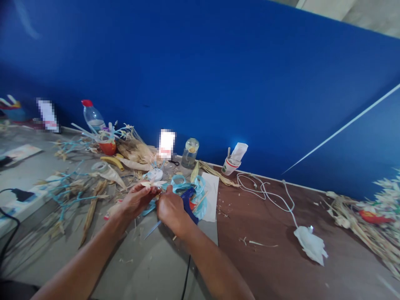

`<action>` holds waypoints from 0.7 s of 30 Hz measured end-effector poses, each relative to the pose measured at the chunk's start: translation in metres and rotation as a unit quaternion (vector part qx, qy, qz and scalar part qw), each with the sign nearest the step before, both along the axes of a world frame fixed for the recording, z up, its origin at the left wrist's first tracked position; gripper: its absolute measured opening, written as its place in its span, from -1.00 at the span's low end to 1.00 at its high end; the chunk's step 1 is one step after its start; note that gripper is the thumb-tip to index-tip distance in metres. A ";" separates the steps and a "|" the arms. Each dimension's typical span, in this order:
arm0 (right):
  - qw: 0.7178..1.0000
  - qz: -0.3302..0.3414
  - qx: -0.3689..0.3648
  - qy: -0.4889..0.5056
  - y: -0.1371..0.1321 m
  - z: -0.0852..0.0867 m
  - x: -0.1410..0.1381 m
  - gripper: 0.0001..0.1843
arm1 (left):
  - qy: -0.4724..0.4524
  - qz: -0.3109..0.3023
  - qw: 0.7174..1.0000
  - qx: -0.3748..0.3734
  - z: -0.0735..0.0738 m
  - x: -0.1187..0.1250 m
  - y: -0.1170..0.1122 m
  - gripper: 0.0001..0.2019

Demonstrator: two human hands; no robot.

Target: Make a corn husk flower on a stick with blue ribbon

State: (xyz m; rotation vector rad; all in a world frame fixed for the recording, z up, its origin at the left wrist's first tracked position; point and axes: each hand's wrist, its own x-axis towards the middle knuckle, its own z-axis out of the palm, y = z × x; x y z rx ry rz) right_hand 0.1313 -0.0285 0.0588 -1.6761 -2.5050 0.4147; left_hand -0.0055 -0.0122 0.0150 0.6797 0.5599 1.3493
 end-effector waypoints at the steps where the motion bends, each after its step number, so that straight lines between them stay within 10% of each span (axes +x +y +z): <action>1: 0.998 -0.012 0.018 0.057 0.000 0.000 0.000 -0.73 | -0.006 0.007 1.000 0.002 0.000 -0.001 0.001 -0.86; 7: 0.912 -0.105 0.091 0.385 0.001 -0.002 -0.009 -0.80 | -0.025 0.038 0.999 0.025 0.004 -0.002 0.003 -0.86; 21: 0.867 -0.132 0.073 0.476 0.006 -0.004 -0.025 -0.91 | 0.031 0.035 0.999 0.003 0.005 0.003 0.001 -0.84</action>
